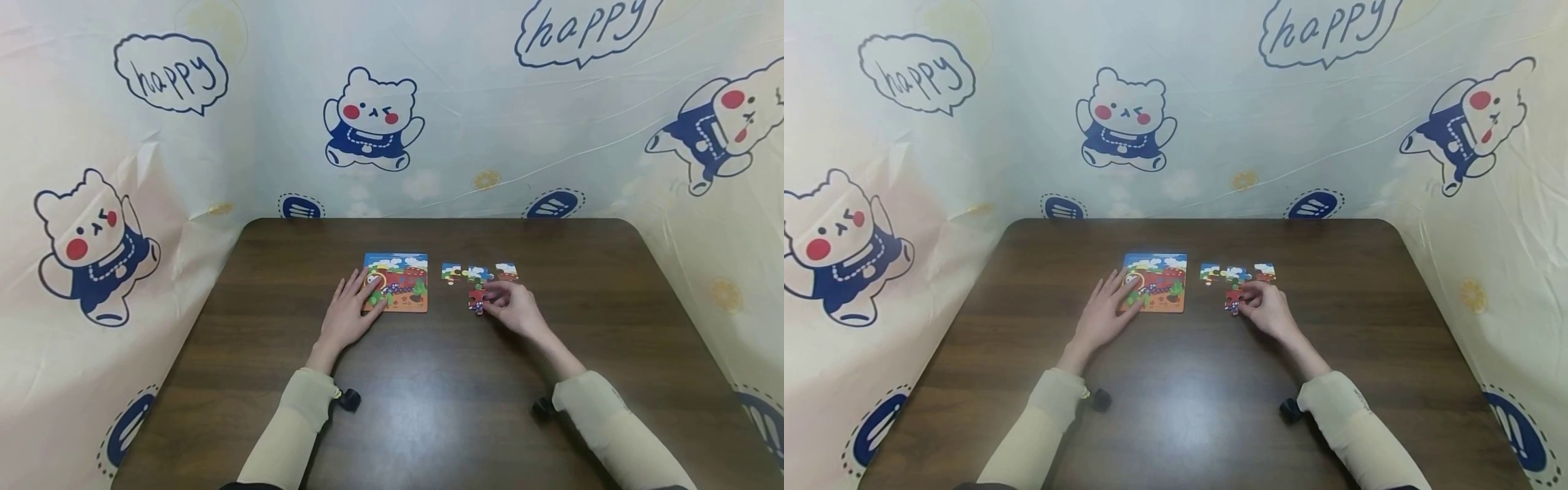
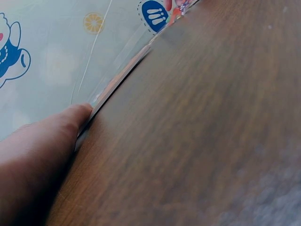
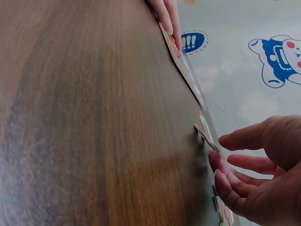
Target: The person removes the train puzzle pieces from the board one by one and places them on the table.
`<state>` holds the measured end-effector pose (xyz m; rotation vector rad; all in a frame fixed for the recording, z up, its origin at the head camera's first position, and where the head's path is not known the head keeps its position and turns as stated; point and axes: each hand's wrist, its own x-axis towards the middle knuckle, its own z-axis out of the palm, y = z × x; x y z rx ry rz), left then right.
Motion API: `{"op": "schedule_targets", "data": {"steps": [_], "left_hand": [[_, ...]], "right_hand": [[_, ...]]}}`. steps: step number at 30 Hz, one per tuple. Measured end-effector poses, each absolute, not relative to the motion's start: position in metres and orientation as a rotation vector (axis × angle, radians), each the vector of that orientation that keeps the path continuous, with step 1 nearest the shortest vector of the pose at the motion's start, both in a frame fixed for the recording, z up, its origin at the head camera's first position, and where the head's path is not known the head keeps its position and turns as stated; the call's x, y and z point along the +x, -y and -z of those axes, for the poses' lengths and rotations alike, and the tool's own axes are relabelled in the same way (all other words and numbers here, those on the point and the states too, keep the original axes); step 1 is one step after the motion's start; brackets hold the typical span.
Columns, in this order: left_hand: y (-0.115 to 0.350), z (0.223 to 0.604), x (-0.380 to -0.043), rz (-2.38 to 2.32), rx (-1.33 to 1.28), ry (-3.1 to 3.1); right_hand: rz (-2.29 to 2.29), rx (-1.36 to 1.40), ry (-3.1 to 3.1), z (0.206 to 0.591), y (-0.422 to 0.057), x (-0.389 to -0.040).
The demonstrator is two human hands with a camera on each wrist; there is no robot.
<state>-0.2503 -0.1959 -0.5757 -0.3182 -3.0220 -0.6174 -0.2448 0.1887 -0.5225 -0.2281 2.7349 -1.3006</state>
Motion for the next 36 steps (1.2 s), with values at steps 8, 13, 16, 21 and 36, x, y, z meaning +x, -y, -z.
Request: {"op": "schedule_targets", "data": {"steps": [8, 13, 16, 21, 36], "left_hand": [[0.1954, 0.5753, -0.2499, 0.625, -0.317, 3.022], [0.1955, 0.5757, -0.25, 0.619, -0.316, 3.024], [0.1952, 0.5758, -0.2502, 0.615, -0.316, 3.026], [0.195, 0.5753, -0.2501, 0.624, -0.31, 3.024], [0.1965, 0.5744, -0.2471, 0.721, -0.29, 2.989]], "right_hand": [[1.3, -0.195, -2.762, 0.5208, -0.1907, -0.2421], [1.307, -0.204, -2.772, 0.5197, -0.1904, -0.2418], [1.325, -0.219, -2.767, 0.5195, -0.1897, -0.243], [1.362, -0.244, -2.737, 0.5211, -0.1876, -0.2459], [1.392, -0.248, -2.735, 0.5235, -0.1809, -0.2458]]}}
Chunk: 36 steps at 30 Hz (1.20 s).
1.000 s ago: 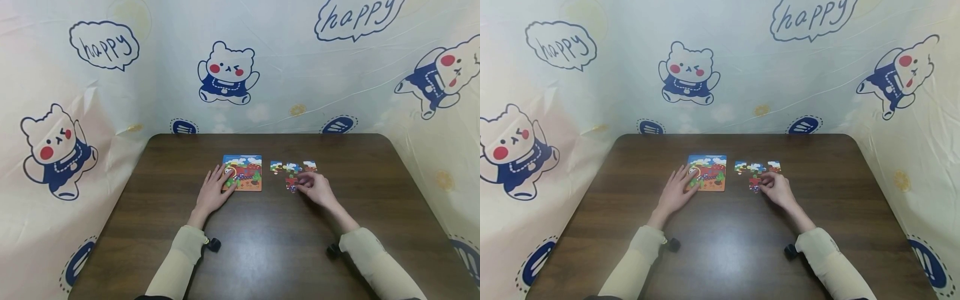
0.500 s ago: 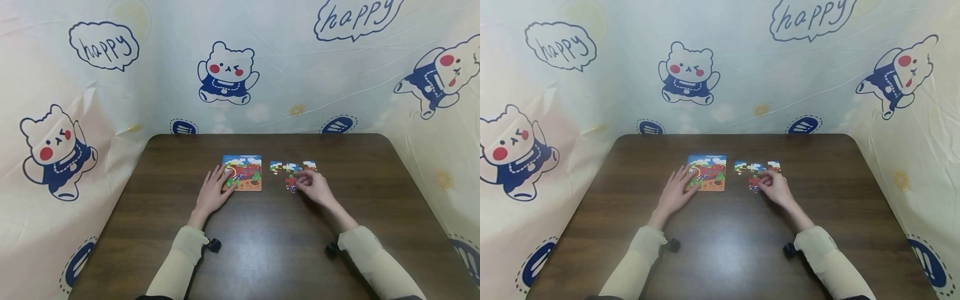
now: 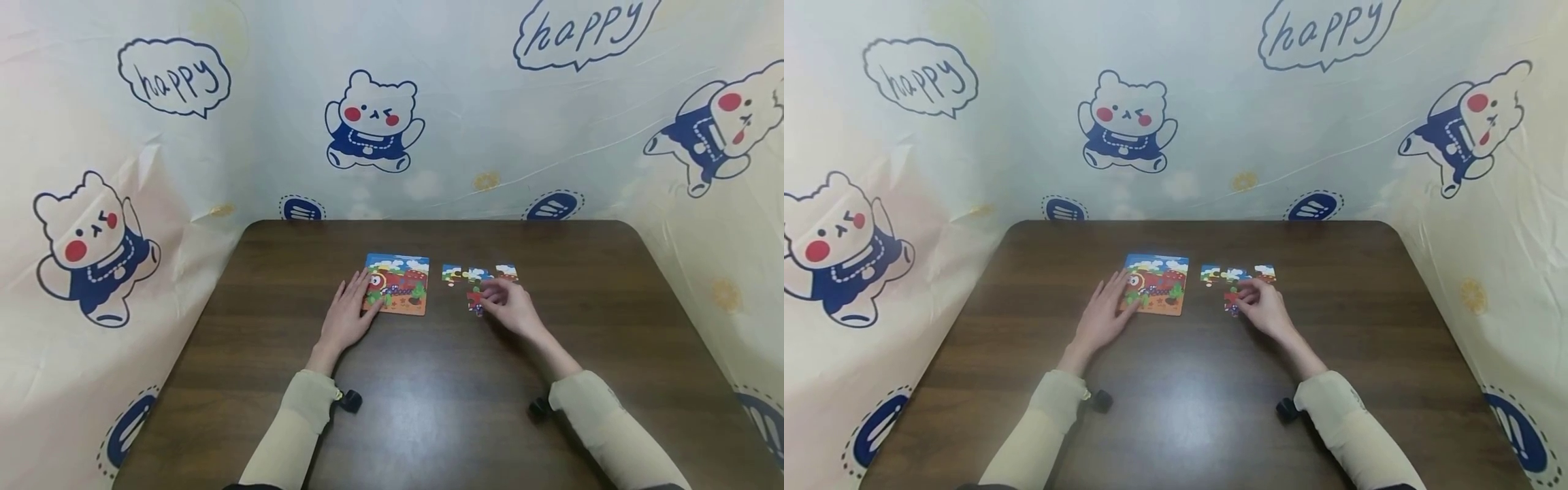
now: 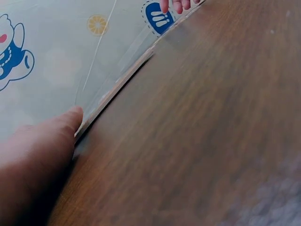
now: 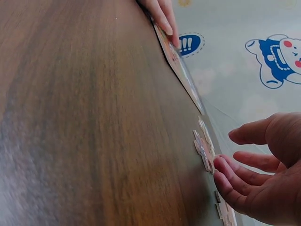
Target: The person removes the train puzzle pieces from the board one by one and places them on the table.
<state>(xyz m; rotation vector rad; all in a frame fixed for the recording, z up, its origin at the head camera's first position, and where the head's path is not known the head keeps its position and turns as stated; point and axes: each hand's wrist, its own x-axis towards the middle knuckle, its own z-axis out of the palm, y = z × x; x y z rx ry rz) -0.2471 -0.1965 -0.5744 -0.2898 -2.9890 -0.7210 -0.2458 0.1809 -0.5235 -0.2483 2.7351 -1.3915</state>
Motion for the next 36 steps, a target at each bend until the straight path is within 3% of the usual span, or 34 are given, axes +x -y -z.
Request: {"op": "schedule_targets", "data": {"steps": [14, 36], "left_hand": [[0.218, 0.568, -0.239, 0.797, -0.342, 3.005], [0.216, 0.573, -0.243, 0.784, -0.306, 2.978]], "right_hand": [[1.53, -0.319, -2.699, 0.519, -0.159, -0.256], [1.596, -0.474, -2.375, 0.523, -0.03, -0.302]]}}
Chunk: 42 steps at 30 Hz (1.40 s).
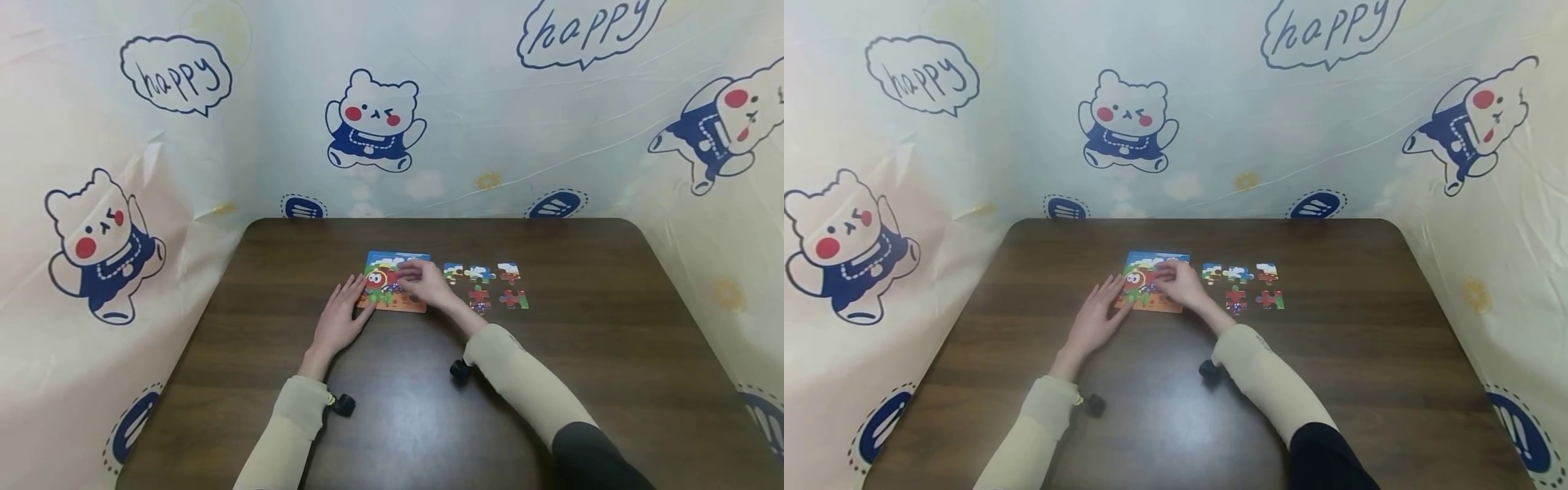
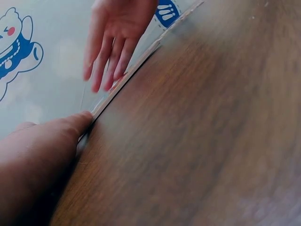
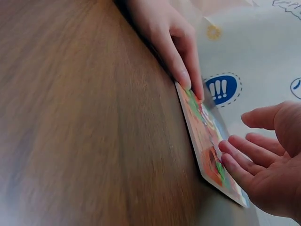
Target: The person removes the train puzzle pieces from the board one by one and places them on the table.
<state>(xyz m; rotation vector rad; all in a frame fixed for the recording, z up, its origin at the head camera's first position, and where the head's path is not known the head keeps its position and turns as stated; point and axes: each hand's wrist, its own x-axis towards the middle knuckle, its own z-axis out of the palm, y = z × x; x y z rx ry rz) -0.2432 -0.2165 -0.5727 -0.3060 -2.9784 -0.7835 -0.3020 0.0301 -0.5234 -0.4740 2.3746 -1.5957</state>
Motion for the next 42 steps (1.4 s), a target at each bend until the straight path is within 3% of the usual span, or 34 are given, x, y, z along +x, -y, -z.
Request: {"op": "schedule_targets", "data": {"steps": [16, 42], "left_hand": [[0.216, 0.572, -0.241, 0.79, -0.333, 2.961], [0.216, 0.573, -0.241, 0.763, -0.332, 2.96]], "right_hand": [[1.515, -0.464, -2.314, 0.524, 0.002, -0.319], [1.674, -0.226, -2.24, 0.53, 0.004, -0.32]]}}
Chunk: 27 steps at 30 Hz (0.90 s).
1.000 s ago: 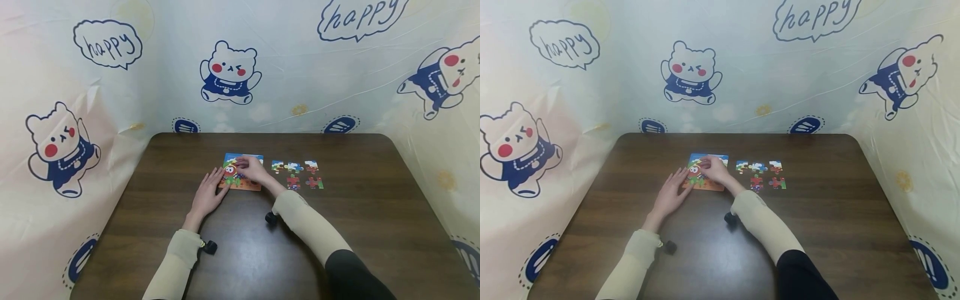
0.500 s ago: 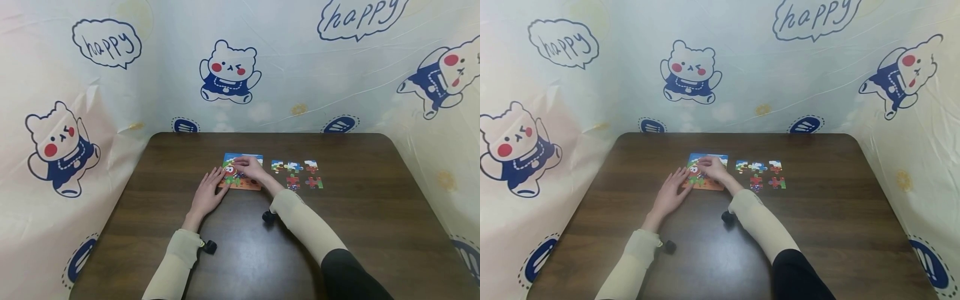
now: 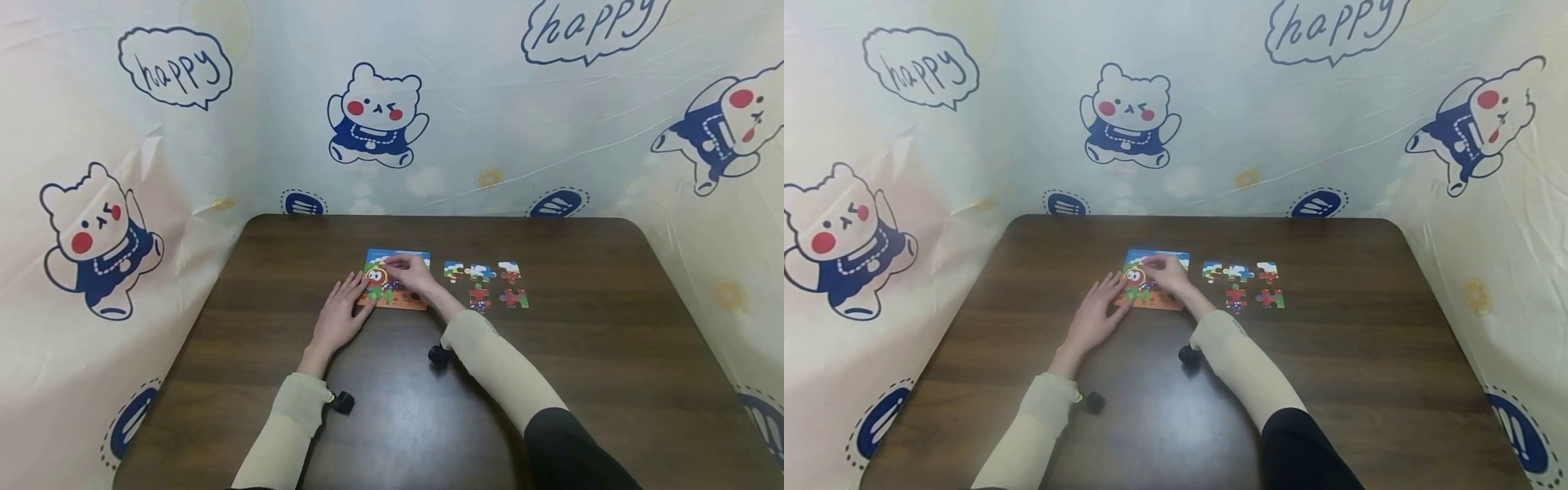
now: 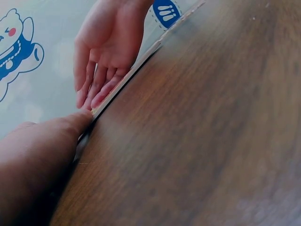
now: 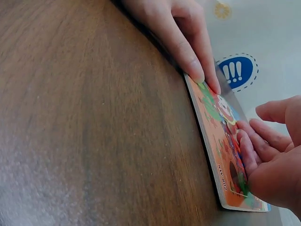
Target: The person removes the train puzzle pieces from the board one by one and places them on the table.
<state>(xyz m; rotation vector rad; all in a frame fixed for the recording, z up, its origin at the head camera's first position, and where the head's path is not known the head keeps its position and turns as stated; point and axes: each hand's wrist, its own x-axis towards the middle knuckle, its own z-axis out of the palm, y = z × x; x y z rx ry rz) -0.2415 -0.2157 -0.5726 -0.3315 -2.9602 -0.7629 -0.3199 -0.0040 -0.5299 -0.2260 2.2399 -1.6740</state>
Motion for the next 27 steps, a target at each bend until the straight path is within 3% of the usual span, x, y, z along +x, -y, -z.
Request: {"op": "schedule_targets", "data": {"steps": [17, 27], "left_hand": [[0.2153, 0.5729, -0.2429, 0.743, -0.338, 2.974], [0.2145, 0.5708, -0.2418, 0.729, -0.325, 2.99]], "right_hand": [[1.774, -0.3, -2.251, 0.5329, 0.0065, -0.3159], [1.791, -0.201, -2.253, 0.5324, 0.0041, -0.3148]]}}
